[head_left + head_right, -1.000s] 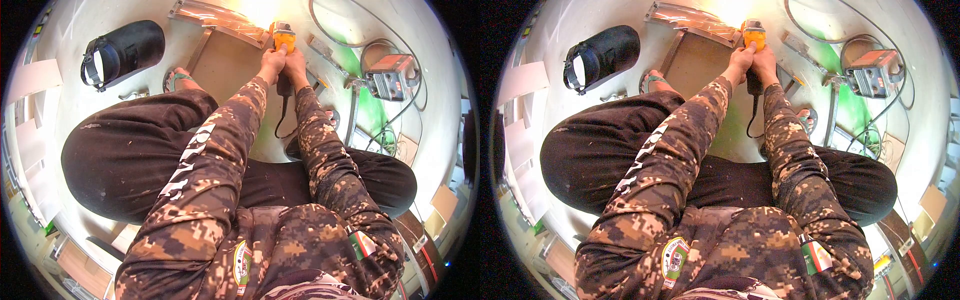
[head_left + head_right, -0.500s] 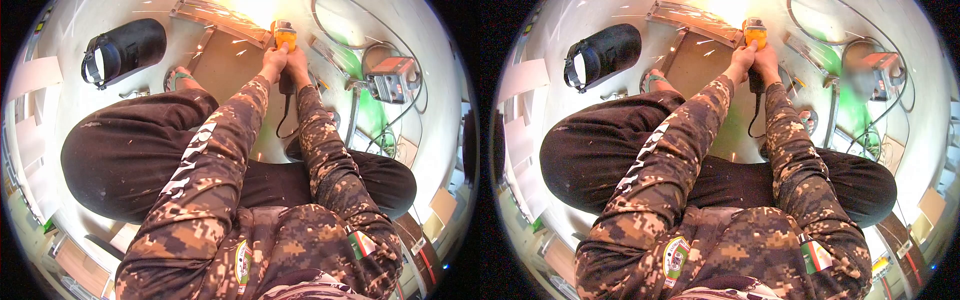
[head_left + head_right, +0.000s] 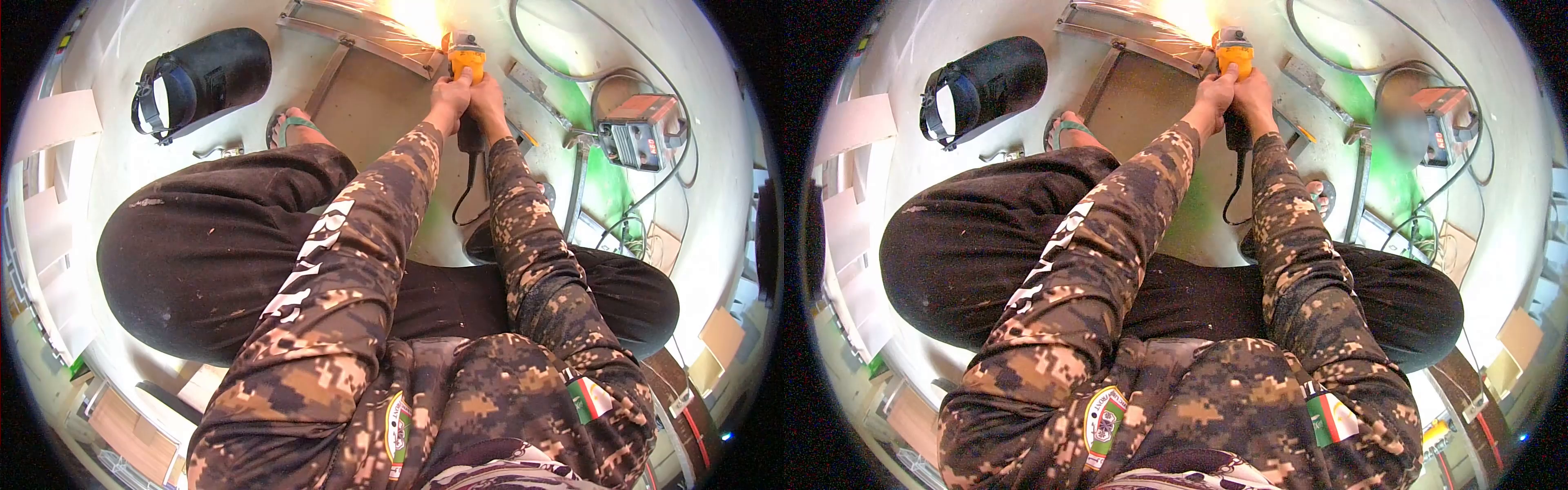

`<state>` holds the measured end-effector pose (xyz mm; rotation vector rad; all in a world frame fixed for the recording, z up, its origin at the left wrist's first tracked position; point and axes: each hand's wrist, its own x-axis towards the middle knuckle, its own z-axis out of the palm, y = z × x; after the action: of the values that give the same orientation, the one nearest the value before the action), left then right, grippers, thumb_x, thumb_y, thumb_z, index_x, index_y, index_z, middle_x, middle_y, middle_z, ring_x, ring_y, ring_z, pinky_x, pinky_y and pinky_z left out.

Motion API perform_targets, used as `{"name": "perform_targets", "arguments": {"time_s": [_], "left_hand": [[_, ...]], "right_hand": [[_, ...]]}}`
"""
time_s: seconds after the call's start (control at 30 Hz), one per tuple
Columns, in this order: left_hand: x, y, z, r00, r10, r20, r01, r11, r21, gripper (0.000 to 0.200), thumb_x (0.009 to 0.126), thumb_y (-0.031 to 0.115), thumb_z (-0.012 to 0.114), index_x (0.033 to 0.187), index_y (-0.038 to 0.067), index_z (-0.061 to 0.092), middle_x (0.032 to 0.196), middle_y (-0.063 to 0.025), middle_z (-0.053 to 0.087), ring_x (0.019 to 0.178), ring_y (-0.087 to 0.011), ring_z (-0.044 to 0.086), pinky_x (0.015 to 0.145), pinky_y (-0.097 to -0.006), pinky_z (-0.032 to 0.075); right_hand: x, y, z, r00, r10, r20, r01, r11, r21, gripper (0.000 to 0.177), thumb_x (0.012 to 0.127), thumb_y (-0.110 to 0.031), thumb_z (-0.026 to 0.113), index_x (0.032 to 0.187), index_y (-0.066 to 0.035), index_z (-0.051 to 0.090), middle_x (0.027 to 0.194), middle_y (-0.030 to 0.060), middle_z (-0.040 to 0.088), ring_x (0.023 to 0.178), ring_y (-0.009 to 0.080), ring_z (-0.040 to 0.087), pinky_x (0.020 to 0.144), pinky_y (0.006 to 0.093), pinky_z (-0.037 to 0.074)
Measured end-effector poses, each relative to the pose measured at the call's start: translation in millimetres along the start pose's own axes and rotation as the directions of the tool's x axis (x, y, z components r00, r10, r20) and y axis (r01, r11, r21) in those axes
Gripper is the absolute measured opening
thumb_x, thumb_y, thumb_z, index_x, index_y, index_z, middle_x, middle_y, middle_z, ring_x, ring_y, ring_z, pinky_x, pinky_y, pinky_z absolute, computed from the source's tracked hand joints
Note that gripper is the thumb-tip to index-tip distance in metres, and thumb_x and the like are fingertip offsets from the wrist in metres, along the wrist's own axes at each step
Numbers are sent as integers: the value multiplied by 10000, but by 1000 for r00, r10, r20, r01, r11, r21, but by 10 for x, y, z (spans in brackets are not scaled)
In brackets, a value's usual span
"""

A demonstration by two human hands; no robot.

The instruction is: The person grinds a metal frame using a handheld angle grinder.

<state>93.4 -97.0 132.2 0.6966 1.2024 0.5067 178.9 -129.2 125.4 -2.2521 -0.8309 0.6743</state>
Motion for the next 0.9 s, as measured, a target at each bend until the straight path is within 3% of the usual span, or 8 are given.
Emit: {"name": "perform_targets", "arguments": {"time_s": [0.17, 0.23, 0.9], "left_hand": [[-63, -10, 11, 1000, -10, -13, 10, 998, 70, 641, 918, 483, 649, 1291, -28, 544, 1239, -193, 635, 1074, -285, 642, 896, -401, 519], [-40, -89, 18, 1000, -25, -5, 25, 998, 57, 644, 919, 486, 644, 1297, -25, 538, 1236, -189, 637, 1076, -282, 640, 898, -401, 516], [-121, -142, 48, 999, -51, 3, 51, 999, -15, 585, 934, 439, 647, 1270, -26, 535, 1209, -202, 644, 1046, -283, 658, 855, -425, 537]], "right_hand": [[-64, 34, -42, 999, -33, 28, 31, 997, 75, 511, 787, -388, 758, 1078, 17, 648, 1033, 235, 713, 1003, 369, 693, 839, 428, 536], [-73, 94, -10, 999, -19, -25, 20, 999, 28, 505, 778, -379, 769, 1078, 11, 653, 1029, 224, 716, 994, 362, 696, 835, 428, 534], [-181, 145, -46, 1000, 9, 6, -9, 998, 59, 463, 817, -374, 726, 1085, -2, 666, 1046, 230, 714, 1009, 365, 692, 843, 427, 534]]}}
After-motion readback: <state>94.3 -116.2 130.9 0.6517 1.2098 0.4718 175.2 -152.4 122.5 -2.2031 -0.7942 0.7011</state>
